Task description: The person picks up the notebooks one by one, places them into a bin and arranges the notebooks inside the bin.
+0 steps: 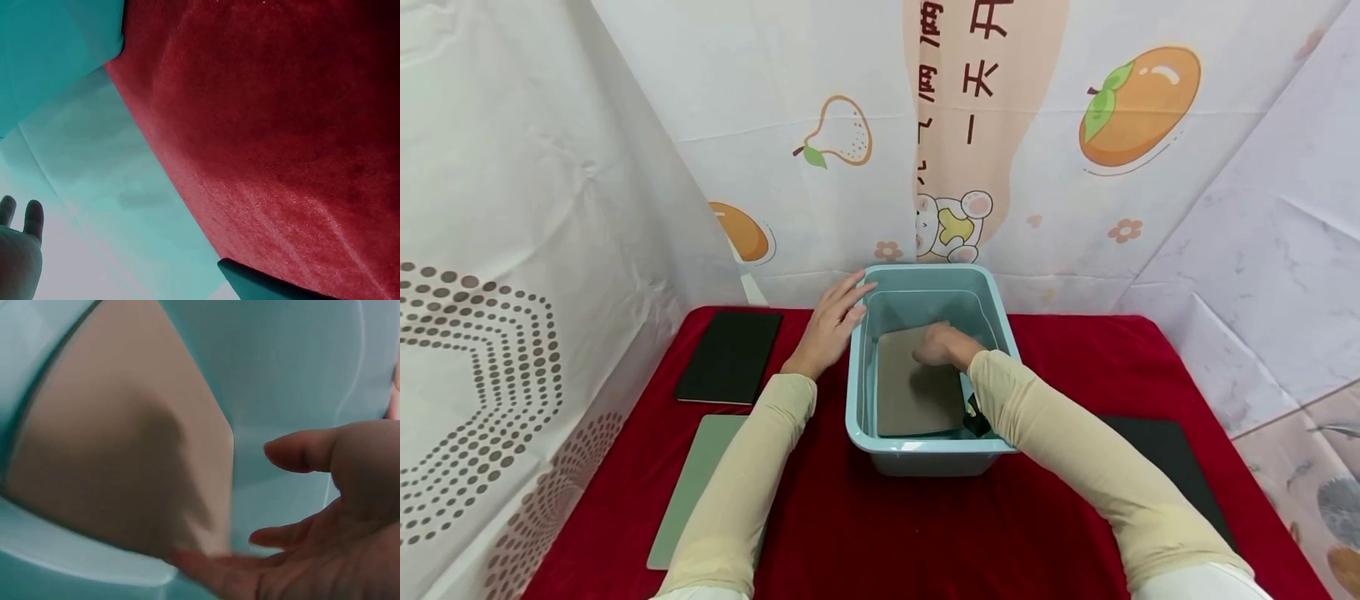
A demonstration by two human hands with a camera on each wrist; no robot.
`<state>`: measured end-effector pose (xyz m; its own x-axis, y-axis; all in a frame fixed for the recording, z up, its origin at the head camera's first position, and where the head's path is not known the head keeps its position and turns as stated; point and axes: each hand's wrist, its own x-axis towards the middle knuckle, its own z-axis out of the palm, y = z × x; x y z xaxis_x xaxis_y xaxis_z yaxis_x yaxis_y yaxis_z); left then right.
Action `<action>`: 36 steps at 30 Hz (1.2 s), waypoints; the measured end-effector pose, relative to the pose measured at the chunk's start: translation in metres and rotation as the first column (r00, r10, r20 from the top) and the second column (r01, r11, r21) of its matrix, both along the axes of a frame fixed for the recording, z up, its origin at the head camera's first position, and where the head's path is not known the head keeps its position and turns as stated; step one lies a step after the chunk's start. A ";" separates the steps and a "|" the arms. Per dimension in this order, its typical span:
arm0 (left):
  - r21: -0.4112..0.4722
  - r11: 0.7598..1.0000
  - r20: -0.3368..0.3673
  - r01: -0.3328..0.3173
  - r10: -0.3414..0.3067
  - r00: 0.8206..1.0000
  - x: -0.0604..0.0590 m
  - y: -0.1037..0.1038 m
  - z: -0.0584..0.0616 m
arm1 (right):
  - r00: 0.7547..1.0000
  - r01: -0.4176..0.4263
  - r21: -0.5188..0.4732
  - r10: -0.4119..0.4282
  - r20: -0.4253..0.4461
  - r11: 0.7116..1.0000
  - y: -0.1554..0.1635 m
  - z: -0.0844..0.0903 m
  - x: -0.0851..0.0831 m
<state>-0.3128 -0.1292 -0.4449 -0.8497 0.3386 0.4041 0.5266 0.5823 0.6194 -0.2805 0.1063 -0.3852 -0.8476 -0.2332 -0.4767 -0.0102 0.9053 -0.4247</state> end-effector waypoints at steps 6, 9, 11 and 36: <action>-0.001 1.000 0.013 -0.004 0.004 1.000 0.000 0.001 0.000 | 0.999 -0.022 -0.084 0.019 -0.038 0.996 -0.002 0.000 -0.001; -0.002 1.000 0.014 -0.010 0.010 1.000 -0.001 0.000 0.000 | 0.996 -0.045 -0.088 0.039 -0.075 0.995 -0.004 0.002 -0.002; 0.000 1.000 0.010 -0.009 0.009 1.000 -0.002 0.000 0.000 | 0.993 -0.065 -0.091 0.056 -0.102 0.994 -0.004 0.004 -0.003; 0.005 1.000 0.023 -0.003 0.003 1.000 0.001 0.002 -0.001 | 0.972 -0.030 -0.057 0.015 -0.236 0.998 -0.003 0.028 0.000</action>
